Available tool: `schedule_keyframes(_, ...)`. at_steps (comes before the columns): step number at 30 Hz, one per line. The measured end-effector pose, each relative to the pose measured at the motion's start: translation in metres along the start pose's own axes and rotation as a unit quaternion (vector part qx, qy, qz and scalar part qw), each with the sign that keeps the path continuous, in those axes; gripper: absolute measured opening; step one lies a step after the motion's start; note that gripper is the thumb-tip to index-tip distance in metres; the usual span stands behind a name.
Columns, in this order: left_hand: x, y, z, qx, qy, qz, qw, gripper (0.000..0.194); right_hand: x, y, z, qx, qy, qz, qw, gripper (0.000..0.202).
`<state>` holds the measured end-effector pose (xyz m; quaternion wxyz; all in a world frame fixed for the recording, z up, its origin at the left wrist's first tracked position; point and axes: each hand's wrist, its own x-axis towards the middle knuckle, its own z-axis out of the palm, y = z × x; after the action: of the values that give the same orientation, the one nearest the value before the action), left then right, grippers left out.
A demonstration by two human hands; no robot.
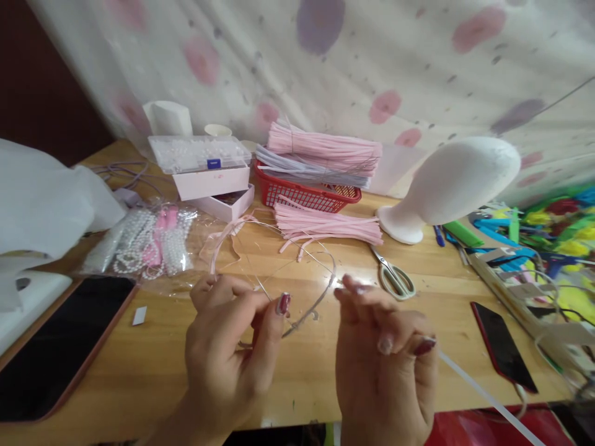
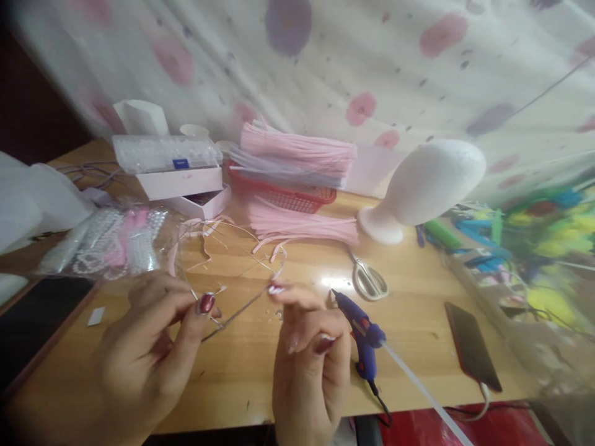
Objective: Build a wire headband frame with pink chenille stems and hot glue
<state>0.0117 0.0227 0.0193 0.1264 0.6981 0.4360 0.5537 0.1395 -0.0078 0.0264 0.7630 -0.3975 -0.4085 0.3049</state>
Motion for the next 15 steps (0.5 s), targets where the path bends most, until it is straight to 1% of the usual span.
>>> schedule_keyframes(2, -0.002, 0.001, 0.0, 0.001, -0.004, 0.003, 1.0, 0.022, -0.001, 0.001, 0.005, 0.05, -0.011, 0.036, 0.998, 0.031)
schedule_keyframes(3, -0.003, 0.002, -0.001, -0.005, -0.002, -0.003, 1.0, 0.022, -0.001, 0.004, 0.004, 0.039, -0.008, 0.037, 0.998, 0.032)
schedule_keyframes(4, -0.003, 0.002, -0.002, -0.014, 0.002, -0.014, 1.0, 0.023, 0.0, 0.008, 0.002, 0.001, -0.008, 0.032, 0.999, 0.032)
schedule_keyframes(5, -0.003, 0.001, -0.003, -0.024, 0.009, -0.029, 0.999, 0.024, 0.002, 0.013, -0.003, -0.061, -0.014, 0.023, 0.998, 0.03)
schedule_keyframes(6, -0.003, 0.001, -0.005, -0.034, 0.015, -0.049, 0.998, 0.025, 0.005, 0.019, -0.011, -0.14, -0.022, 0.017, 0.99, 0.028)
schedule_keyframes(8, -0.002, -0.002, -0.01, -0.053, 0.029, -0.095, 0.994, 0.027, 0.013, 0.03, -0.031, -0.295, -0.037, 0.039, 0.954, 0.028)
schedule_keyframes(9, -0.001, -0.003, -0.011, -0.063, 0.04, -0.116, 0.99, 0.028, 0.017, 0.034, -0.041, -0.348, -0.014, 0.054, 0.936, 0.033)
schedule_keyframes(10, 0.0, -0.005, -0.013, -0.074, 0.055, -0.135, 0.987, 0.028, 0.021, 0.037, -0.049, -0.383, 0.021, 0.068, 0.921, 0.038)
schedule_keyframes(12, 0.003, -0.008, -0.015, -0.102, 0.084, -0.162, 0.978, 0.029, 0.026, 0.038, -0.061, -0.434, 0.067, 0.078, 0.895, 0.047)
schedule_keyframes(13, 0.004, -0.009, -0.015, -0.113, 0.094, -0.171, 0.974, 0.03, 0.027, 0.037, -0.063, -0.446, 0.075, 0.085, 0.888, 0.05)
schedule_keyframes(15, 0.004, -0.01, -0.015, -0.12, 0.097, -0.185, 0.971, 0.031, 0.026, 0.035, -0.063, -0.455, 0.068, 0.094, 0.883, 0.057)
